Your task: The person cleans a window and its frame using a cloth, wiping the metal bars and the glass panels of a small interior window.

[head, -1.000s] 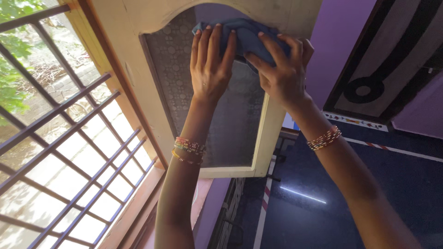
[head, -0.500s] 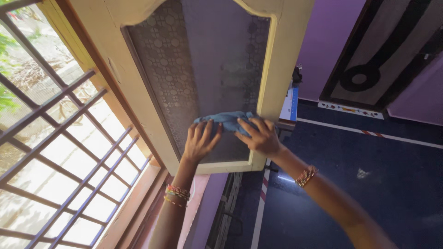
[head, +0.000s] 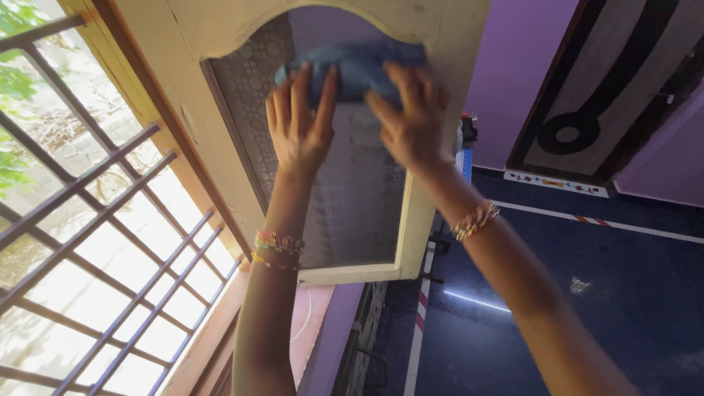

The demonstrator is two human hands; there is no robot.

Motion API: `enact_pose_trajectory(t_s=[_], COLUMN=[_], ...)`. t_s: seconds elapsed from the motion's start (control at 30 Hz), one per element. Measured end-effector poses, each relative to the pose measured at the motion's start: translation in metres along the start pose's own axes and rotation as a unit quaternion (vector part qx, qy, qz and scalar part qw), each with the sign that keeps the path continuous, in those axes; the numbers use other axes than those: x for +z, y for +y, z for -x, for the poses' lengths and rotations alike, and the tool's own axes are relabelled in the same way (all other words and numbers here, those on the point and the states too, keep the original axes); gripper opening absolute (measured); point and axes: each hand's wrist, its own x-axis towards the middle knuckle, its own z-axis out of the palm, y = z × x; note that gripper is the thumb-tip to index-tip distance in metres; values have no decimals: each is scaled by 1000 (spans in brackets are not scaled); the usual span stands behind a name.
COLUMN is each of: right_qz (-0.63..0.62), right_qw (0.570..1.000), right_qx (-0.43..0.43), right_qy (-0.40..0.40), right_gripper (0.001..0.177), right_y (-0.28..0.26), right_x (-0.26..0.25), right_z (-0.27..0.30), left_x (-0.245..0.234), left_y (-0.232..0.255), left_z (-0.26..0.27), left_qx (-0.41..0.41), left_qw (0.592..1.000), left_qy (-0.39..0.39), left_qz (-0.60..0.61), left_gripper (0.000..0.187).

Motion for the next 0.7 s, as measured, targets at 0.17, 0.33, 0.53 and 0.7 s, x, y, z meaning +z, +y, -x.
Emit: enact_pose_trajectory(t_s=[0.17,0.33,0.53,0.7], right_qz=[1,-22,22,42], right_qw=[997,978,978,993], right_qx=[-68,-190,-204,-112], right_qy=[-26,-86,-32,16], right_gripper=[32,22,23,36], right_y=[-37,-44,-19,-1], right_x=[32,30,19,18], right_z=[84,125,47,-44], left_x=[-13,-39,-38,-23], left_y=[-1,-28,-50,-51], left_z=[96,160,81,-17], left_qx=[39,148,154,25], left_qw=[999,980,978,997], left_qy=[-18,-131,-135,-59], left_qz=[16,14,-29,-45], left_gripper=[43,37,41,42])
